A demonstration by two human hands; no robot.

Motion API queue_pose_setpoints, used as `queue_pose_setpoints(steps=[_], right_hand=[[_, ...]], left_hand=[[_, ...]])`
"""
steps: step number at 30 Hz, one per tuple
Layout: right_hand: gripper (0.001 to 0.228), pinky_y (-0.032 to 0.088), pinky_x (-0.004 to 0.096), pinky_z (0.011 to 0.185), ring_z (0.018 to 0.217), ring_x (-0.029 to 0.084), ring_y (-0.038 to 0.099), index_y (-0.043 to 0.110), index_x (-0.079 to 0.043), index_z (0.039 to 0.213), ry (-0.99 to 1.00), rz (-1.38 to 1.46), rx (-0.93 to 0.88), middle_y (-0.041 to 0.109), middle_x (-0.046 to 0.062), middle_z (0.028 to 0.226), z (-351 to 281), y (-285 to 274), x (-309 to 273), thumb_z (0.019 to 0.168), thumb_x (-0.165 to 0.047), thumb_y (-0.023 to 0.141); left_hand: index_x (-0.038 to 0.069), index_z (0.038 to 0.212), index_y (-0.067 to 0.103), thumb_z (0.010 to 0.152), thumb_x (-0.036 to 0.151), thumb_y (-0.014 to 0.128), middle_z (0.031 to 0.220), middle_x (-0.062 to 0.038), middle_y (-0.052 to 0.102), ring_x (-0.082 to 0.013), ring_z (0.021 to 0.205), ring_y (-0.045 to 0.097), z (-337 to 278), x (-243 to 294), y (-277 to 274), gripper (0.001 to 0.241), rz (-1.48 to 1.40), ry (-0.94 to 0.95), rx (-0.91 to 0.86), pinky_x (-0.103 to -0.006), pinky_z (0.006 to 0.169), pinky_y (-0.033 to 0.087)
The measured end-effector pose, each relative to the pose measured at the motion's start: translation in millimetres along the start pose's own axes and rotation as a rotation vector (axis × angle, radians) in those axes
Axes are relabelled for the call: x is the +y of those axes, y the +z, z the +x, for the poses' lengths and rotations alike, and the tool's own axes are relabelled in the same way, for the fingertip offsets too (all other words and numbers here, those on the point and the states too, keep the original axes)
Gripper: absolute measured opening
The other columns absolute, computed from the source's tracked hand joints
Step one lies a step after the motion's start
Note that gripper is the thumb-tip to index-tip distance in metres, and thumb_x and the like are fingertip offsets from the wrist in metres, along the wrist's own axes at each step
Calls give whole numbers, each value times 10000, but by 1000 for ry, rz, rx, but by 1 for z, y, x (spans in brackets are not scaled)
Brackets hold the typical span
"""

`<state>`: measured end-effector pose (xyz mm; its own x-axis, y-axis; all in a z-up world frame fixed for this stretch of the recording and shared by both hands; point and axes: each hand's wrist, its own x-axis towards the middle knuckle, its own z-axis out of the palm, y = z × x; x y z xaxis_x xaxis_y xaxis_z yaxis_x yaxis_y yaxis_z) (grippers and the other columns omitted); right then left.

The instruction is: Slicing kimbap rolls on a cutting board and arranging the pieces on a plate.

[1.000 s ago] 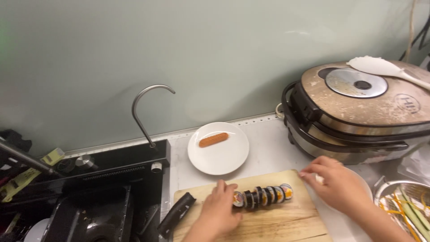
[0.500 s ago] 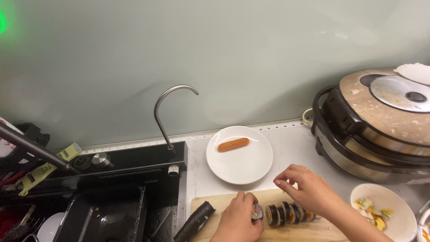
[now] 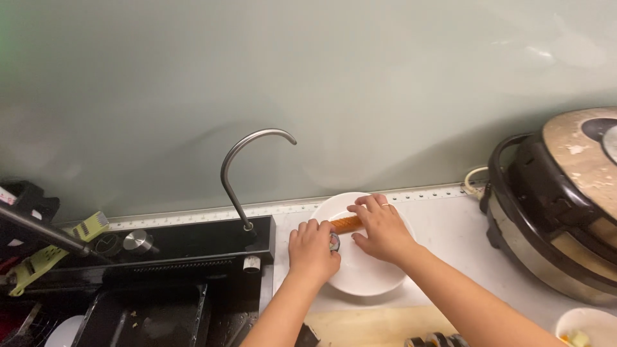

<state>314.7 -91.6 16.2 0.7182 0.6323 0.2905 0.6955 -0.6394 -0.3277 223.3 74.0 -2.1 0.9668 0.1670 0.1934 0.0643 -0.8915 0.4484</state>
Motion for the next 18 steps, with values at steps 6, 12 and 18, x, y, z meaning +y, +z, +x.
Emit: queue_pose_setpoints(steps=[6,12,18], right_hand=[[501,335,467,1078,1301,285,418,690,-110,1170,-81,-66,-98,532,85,1338,18,10,3,676,-186,738],[345,332,459,1098,1285,260,446,723,-111,1064,-54,-99,-102,556,68,1274,19,21,9,731,-202,719],[455,355,494,1035,1256,307,466,689,-114,1193,-46,19,0,582,100,1286,-24,-34,15,763,-252,750]], left_hand=[[82,1045,650,645,76,770,1028,-87,604,-287,1042,535,4,-6,4,418,161,102,0,-418,904,393],[56,1070,639,687,49,745,1020,-91,616,-285,1042,534,-1,-7,8,397,223,116,10,-416,902,393],[45,1139,629,731,80,751,1078,-103,611,-290,1048,549,-18,19,-11,428,213,120,153,-421,917,381]])
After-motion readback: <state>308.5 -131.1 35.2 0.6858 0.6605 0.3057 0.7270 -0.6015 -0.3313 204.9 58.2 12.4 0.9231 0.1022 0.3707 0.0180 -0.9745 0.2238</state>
